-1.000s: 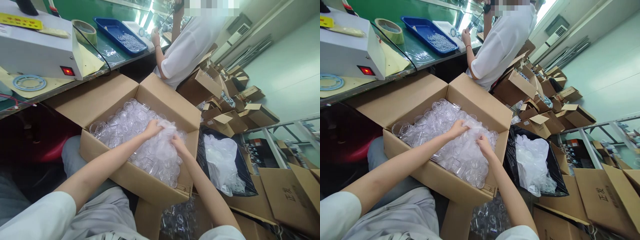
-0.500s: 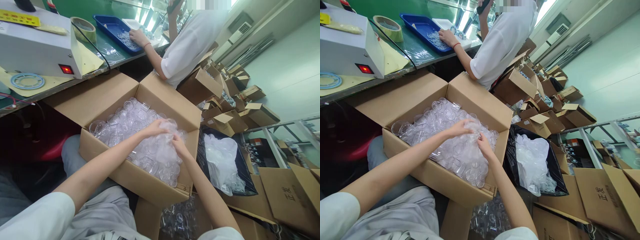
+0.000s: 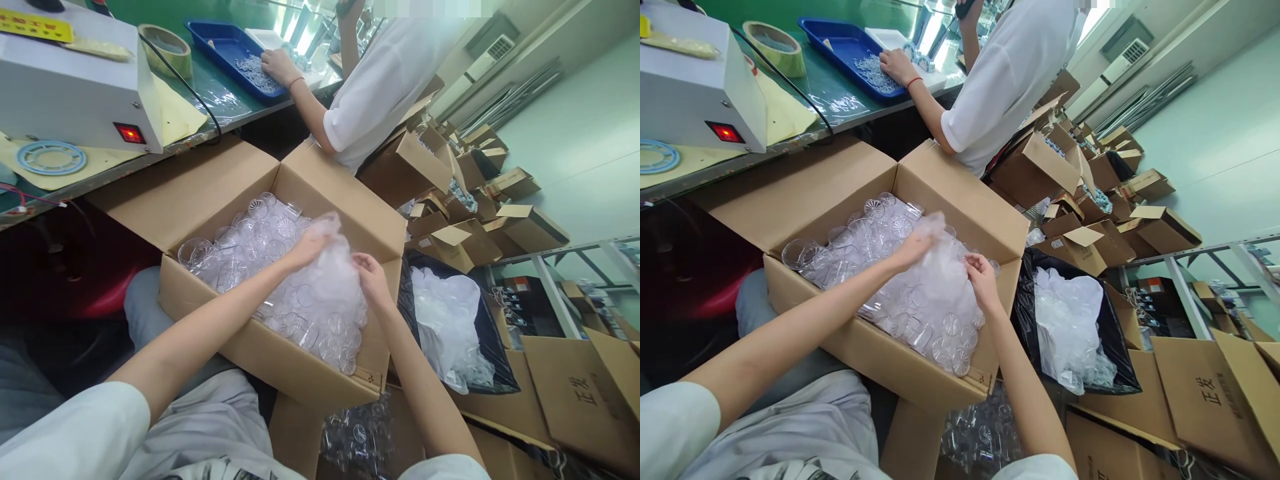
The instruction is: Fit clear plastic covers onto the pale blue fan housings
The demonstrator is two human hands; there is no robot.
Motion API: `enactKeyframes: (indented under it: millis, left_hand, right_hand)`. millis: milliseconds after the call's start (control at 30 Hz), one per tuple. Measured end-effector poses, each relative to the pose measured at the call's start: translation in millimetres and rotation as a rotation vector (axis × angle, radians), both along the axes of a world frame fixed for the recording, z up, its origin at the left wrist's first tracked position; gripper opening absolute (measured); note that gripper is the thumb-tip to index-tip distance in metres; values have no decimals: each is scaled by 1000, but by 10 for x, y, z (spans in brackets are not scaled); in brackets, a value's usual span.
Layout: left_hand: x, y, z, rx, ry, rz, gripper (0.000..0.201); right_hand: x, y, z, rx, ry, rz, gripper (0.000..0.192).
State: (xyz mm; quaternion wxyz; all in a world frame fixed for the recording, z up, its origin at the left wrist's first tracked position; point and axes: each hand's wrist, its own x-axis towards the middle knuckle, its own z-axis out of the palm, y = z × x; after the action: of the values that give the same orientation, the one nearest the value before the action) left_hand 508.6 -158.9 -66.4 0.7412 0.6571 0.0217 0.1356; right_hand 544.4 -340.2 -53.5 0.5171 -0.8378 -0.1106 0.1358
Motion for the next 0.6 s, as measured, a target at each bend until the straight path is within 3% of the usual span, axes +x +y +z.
enactKeyframes:
  millis: [133, 267, 400, 500, 600]
  left_hand:
    - [-81, -101, -56, 152, 22, -146, 12]
    - [-54, -34, -68, 225, 89, 33, 20]
    - [12, 54, -68, 256, 204, 201, 16]
    - [-1, 13, -76, 273, 226, 180, 11]
    - [-34, -56, -102, 281, 229, 124, 10]
  right_hand:
    - [-99, 155, 95, -63, -78, 92, 39]
    - [-369, 25, 8, -301, -142, 197, 40]
    - [-782, -299, -239, -667, -113, 484, 32]
    - [-954, -421, -359, -874, -100, 703, 39]
    - [-958, -375, -368, -995, -114, 884, 30]
